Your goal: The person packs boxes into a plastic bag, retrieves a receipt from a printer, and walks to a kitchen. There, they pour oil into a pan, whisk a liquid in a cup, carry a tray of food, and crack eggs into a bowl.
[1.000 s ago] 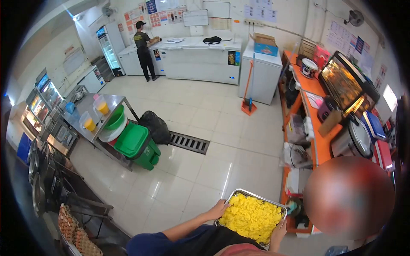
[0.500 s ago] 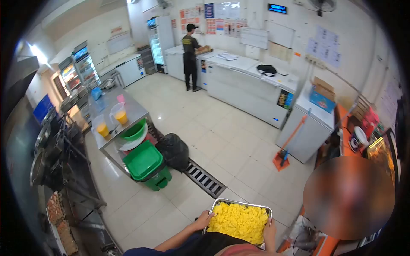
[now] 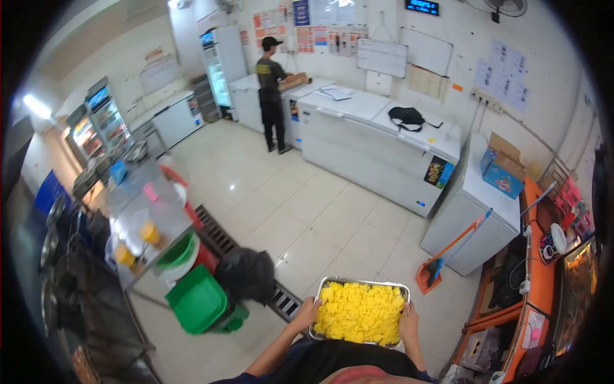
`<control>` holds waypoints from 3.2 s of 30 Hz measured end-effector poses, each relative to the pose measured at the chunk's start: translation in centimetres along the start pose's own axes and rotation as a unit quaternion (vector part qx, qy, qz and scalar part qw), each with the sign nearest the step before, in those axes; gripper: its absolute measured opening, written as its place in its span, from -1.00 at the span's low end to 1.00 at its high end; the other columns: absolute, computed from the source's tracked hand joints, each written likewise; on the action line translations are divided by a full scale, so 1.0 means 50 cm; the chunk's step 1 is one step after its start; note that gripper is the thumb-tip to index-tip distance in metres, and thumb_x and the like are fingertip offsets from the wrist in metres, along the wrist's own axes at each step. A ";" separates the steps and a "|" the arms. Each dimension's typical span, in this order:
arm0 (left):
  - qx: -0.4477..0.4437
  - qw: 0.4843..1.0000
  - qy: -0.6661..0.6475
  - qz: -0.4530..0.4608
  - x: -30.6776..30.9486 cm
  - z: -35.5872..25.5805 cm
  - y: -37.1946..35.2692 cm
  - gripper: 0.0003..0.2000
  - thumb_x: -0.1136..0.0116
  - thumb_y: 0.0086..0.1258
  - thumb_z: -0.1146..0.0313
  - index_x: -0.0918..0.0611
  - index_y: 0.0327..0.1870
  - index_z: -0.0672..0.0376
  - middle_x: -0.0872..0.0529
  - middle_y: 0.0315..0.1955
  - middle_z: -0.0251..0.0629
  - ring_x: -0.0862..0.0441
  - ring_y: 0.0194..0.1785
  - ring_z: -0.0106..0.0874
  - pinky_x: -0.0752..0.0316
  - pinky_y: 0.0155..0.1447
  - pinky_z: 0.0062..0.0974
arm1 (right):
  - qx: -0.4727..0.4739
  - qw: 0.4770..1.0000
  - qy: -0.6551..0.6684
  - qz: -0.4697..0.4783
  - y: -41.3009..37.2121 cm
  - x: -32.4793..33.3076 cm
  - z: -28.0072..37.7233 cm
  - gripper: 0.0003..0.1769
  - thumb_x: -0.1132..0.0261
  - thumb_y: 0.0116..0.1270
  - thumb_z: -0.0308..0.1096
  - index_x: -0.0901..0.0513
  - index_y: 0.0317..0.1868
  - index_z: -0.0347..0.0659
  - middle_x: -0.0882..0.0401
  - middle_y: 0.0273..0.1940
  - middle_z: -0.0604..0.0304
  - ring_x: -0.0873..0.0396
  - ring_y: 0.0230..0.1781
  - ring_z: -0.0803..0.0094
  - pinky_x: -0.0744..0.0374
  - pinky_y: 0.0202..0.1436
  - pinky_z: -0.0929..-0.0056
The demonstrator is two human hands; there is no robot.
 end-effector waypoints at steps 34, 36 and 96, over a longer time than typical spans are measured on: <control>0.047 0.994 -0.061 -0.074 0.460 -0.022 1.876 -0.61 0.18 0.51 0.17 -0.46 -0.10 0.43 -0.59 -0.27 -0.12 -0.53 -0.17 -0.36 -0.42 -0.08 -0.37 | 0.041 0.993 -0.046 0.096 1.831 -0.792 0.726 -0.20 0.13 0.43 0.15 -0.55 -0.43 -0.59 -0.51 -0.40 -0.46 -0.52 -0.28 -0.30 -0.47 -0.12 0.00; 0.043 0.998 -0.032 -0.031 0.462 -0.081 2.000 -0.60 0.15 0.51 0.17 -0.48 -0.14 0.46 -0.60 -0.34 -0.12 -0.54 -0.24 -0.35 -0.44 -0.14 -0.37 | 0.018 0.995 -0.042 0.088 1.917 -0.779 0.756 -0.20 0.14 0.43 0.16 -0.56 -0.41 -0.57 -0.51 -0.40 -0.45 -0.52 -0.27 -0.31 -0.48 -0.12 -0.01; 0.235 0.185 -0.451 -0.841 -0.268 0.378 1.208 -0.80 0.00 0.31 0.25 -0.56 -0.27 0.20 -0.63 -0.37 -0.26 -0.67 -0.25 -0.32 -0.51 -0.21 -0.43 | 0.472 0.321 -0.615 0.544 2.010 -1.778 0.349 -0.77 -0.29 0.06 -0.20 -0.68 -0.39 -0.18 -0.68 -0.29 -0.01 -0.65 -0.30 0.18 -0.57 -0.21 0.23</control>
Point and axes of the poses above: each hand's wrist, its own y-axis towards the middle knuckle, its own x-axis out of the back of the hand, z = x × y, the point moved 1 cm from there along y, towards the middle knuckle
